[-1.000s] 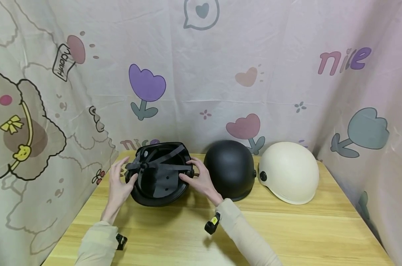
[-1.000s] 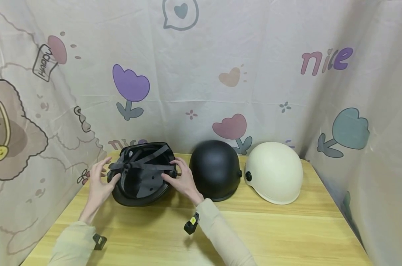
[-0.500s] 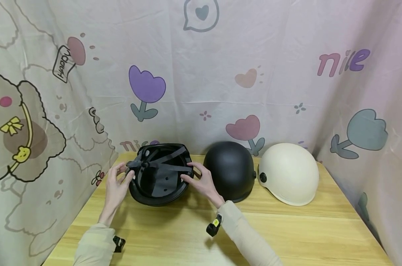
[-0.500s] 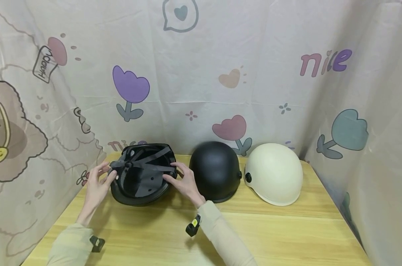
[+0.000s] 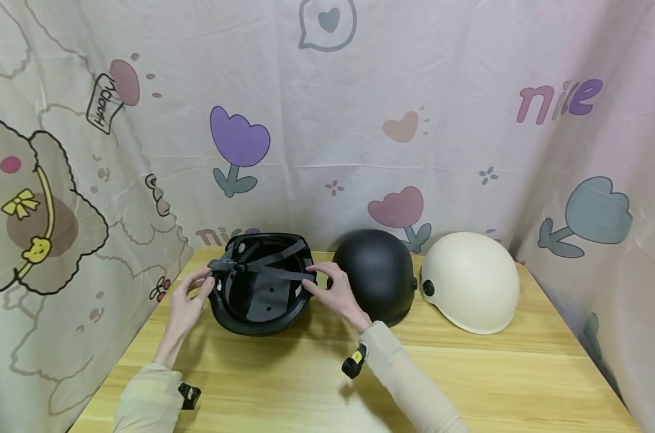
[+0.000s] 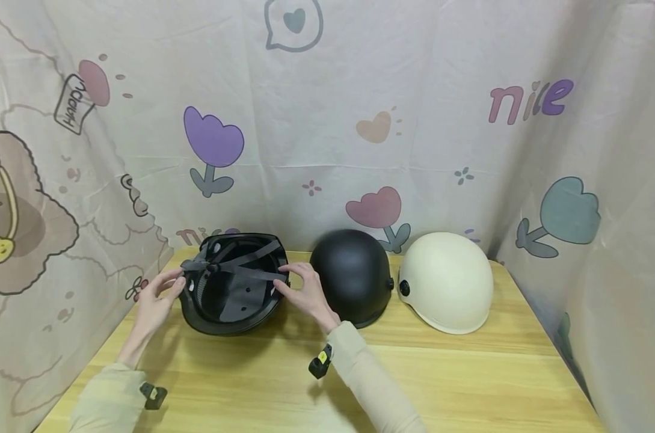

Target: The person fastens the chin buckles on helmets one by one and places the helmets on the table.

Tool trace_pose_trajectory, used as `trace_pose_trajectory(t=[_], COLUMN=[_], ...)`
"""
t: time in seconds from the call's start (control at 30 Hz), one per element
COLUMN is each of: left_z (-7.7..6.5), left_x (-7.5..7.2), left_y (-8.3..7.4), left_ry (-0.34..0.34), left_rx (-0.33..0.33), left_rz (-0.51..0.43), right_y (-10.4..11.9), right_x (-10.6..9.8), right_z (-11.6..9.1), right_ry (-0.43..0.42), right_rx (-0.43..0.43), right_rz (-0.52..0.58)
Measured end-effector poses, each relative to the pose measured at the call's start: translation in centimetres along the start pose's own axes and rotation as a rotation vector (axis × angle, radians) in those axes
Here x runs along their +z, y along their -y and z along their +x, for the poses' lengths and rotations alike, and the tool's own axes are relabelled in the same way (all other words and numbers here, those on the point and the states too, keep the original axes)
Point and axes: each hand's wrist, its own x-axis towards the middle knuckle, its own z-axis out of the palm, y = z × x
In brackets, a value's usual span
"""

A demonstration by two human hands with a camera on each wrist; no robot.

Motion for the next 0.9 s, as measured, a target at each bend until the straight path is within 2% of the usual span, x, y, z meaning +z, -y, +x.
trace_pose_trajectory(t=[0.17,0.3,0.5,0.67,0.9], left_z=[0.1,0.1,-0.2,-0.3,-0.5], left_x=[-0.1,-0.2,-0.3,-0.5,-0.8], left_y=[0.1,0.3,0.3,0.3,-0.2], left_ry=[0.004,-0.004,-0.029,-0.056,-0.035], left_rx=[-0.004,0.001,0.037,0.063,0.022], left_rz=[-0.046,-0.079,-0.103,-0.085,-0.068], right_y=[0.5,1.3,2.8,4.0,5.7], right_x=[-0.2,-0.5,-0.8,-0.6,0.4], right_z=[1.0,1.8,3.0,4.4,6.6], right_ry=[0.023,0.048,0.154,0.262,0.402], right_rx=[-0.121,-0.165,-0.144,-0.136,-0.101], right_rz=[-0.047,-0.07,-0.061,-0.019,-0.062])
